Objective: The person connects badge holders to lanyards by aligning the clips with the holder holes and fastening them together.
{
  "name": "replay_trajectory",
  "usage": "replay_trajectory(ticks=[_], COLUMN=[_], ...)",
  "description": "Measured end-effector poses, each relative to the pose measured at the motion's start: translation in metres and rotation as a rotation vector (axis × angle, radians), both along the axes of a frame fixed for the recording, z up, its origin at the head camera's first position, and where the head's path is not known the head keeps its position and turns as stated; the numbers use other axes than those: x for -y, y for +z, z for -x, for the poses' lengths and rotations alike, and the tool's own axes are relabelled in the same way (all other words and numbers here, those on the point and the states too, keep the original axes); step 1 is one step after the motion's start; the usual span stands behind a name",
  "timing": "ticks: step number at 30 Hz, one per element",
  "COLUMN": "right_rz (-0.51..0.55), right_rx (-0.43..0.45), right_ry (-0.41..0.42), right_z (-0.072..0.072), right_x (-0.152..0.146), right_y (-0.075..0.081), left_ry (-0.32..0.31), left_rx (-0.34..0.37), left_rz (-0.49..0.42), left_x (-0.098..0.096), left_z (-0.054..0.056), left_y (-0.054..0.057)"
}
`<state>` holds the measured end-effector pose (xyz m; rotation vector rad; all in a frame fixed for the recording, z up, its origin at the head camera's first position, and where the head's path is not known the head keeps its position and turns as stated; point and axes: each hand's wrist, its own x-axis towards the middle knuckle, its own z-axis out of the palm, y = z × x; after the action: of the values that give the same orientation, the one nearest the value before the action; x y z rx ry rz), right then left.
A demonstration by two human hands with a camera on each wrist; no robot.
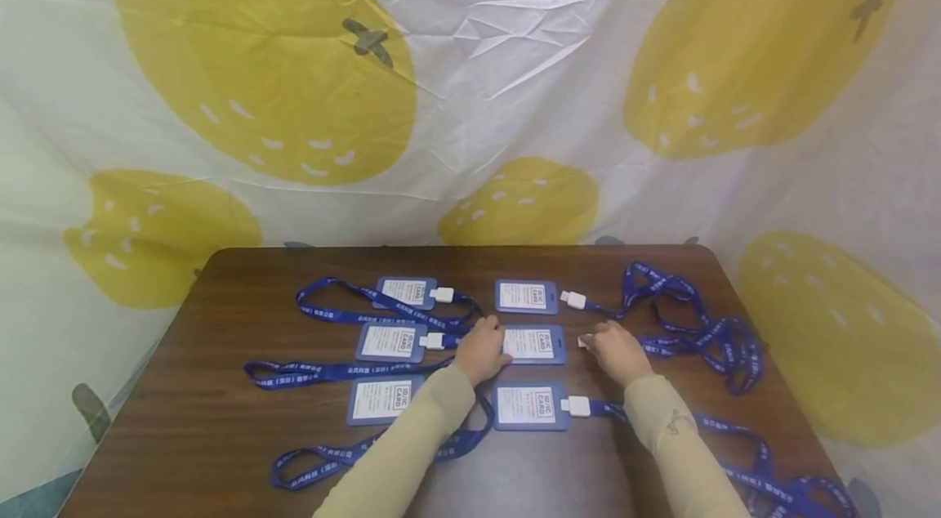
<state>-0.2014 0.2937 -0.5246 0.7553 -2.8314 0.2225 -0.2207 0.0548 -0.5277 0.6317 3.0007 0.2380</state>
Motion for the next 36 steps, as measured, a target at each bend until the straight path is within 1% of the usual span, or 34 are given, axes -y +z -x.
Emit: replay_trajectory(ticks=[4,9,16,25,36], right_rz=[-0.013,-0.002,0.006,0.040,0.034], right_rx=[-0.001,-0.029,-0.013,-0.018,-0.018], right_ry=[-0.004,0.017,0.018,0.033,0.051], right_z=[0.001,0.002,0.004,0.006,0.006], right_x=[0.002,0.004,0.006,0.007,0.013], right_y=[0.001,0.001,-0.002,-0.005,-0.001], left_ry=[-0.008,-0.013,-0.006,-0.007,-0.010], left_rx=[-0.021,-0.042,-0.028,-0.025,-0.016], left_rz=[-0.004,-0.012,-0.005,-0.003,0.004], left_x=[0.000,0.001,0.002,0.001,0.001], left_z=[-0.001,-0.003,-0.004,-0.004,-0.003], left_y=[0.003,0.006,0.006,0.006,0.003])
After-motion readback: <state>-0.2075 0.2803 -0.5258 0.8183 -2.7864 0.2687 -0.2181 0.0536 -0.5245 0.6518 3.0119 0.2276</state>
